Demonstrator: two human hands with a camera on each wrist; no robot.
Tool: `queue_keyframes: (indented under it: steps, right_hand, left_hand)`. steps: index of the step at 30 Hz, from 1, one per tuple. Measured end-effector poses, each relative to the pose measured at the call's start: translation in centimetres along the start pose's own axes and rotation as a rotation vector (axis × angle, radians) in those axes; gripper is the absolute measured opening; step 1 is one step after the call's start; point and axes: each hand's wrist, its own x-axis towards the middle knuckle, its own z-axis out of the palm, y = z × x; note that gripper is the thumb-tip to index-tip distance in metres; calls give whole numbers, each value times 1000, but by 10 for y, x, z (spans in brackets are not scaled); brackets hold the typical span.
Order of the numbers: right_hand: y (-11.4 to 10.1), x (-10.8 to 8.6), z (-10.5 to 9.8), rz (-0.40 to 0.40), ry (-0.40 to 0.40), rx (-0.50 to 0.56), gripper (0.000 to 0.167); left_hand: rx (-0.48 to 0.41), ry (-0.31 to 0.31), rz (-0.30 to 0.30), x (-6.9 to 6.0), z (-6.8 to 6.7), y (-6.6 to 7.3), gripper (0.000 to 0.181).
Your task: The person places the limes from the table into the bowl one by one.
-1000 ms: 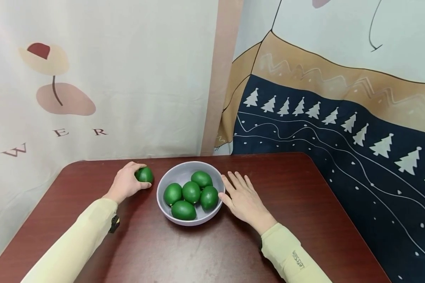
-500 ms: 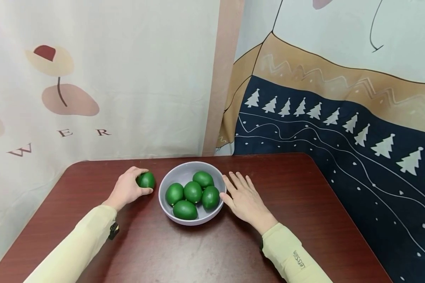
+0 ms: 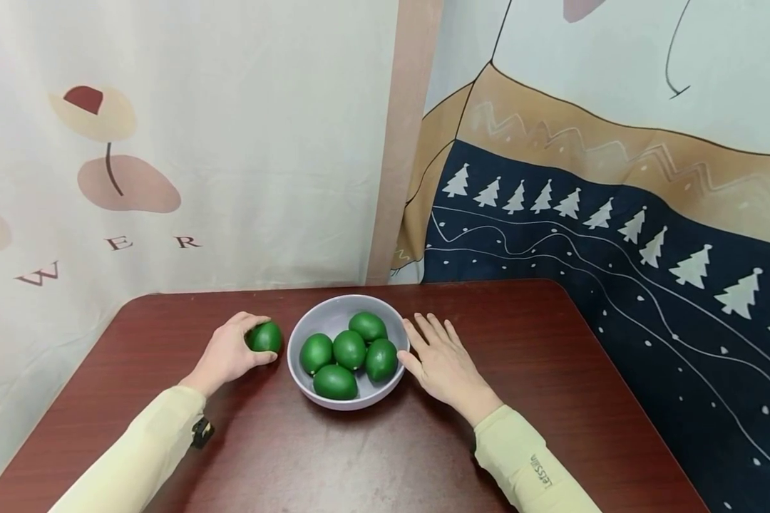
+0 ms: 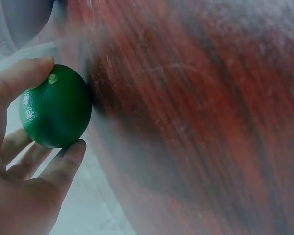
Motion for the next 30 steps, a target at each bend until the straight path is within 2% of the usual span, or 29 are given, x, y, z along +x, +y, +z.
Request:
queue_keyframes:
  steps: [6, 14, 24, 30]
  right_hand:
    - [-1, 1, 1, 4, -2, 2, 66]
    - [-1, 1, 1, -8, 16, -5, 65]
    - [1, 1, 3, -20, 35, -8, 65]
    - [1, 1, 1, -27, 41, -16, 65]
  left_hand:
    - [-7, -1, 31, -4, 1, 0, 65]
    - [-32, 17, 43, -9, 1, 1, 62]
    - [-76, 100, 88, -12, -1, 5, 64]
    - [-114, 120, 80, -14, -7, 10, 64]
